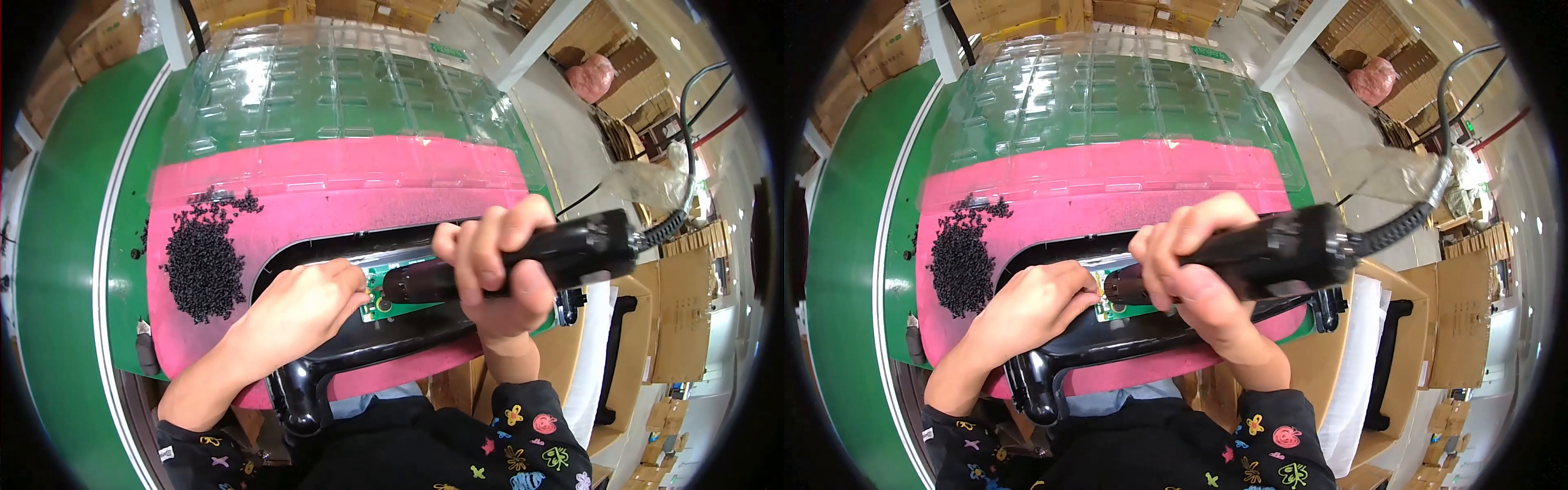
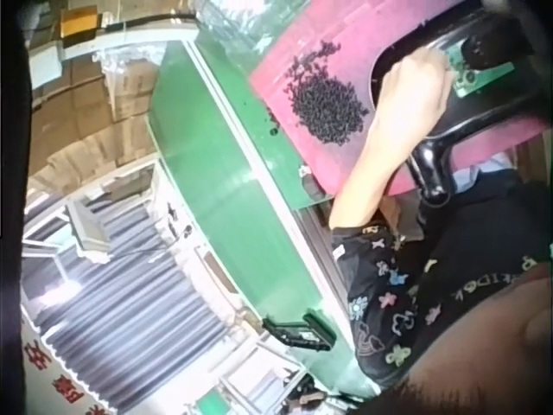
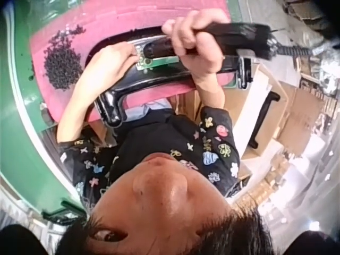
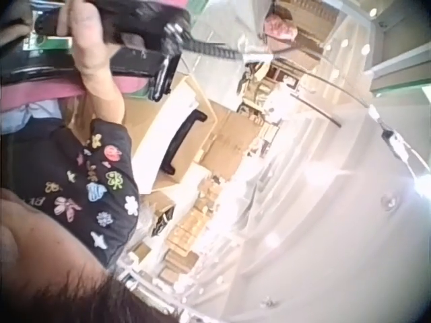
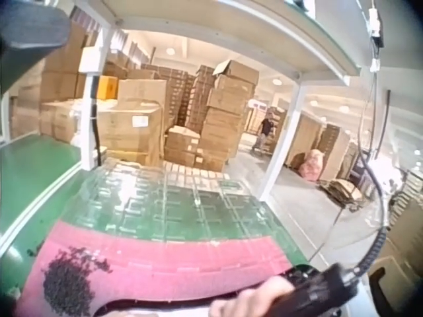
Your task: Secure a circuit board into a plastic housing using an electric screwdriver and screws.
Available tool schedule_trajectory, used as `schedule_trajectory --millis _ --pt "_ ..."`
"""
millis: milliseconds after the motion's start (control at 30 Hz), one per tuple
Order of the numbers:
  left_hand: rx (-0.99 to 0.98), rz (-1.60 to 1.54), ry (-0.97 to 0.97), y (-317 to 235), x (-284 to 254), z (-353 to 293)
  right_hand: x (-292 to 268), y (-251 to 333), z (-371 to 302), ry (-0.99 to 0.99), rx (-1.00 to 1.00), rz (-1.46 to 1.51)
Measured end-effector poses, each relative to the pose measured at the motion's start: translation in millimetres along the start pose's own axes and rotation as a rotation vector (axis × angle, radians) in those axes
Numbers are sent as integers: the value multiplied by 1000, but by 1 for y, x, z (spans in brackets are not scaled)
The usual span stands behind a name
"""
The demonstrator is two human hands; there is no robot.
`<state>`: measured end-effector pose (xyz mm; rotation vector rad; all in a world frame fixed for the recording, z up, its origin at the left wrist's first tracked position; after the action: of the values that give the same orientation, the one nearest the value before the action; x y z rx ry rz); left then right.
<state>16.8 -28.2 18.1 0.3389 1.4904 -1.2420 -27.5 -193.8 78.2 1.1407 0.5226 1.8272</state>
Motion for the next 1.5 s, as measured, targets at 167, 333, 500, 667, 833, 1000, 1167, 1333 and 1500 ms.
schedule_trajectory --millis 167,333,500,667,833,1000,1167,1333,1500 --pt "137 -63 -101 -8 -2 5 -9 17 -3 67 -34 172" --pt "230 -106 -173 -5 4 4 -12 19 -2 97 -17 217" --pt "269 -193 -191 -2 2 8 -17 20 3 227 31 252" --pt "27 -199 -180 10 6 8 -8 4 0 131 165 28" --pt "-13 -208 -230 14 4 5 -1 -9 -6 212 193 4" --pt "9 -155 -276 13 5 1 6 -10 -8 239 237 -50" --pt "60 -209 -341 15 7 -4 23 -19 -12 178 320 -80" --pt "37 -236 -314 13 -1 -2 27 -30 -7 295 340 -47" --pt "-30 -283 -256 13 -1 -1 31 -30 -9 287 315 -70"
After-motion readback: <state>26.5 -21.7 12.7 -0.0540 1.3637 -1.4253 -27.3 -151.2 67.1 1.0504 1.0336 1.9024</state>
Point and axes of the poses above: each hand's wrist, its own z-axis towards the middle knuckle, its own x-axis out of the palm, y = z × x, the point moved 4 cm from there along z, towards the middle knuckle, and after that the axes turned 11 degrees about z, right-handed, at the moved point
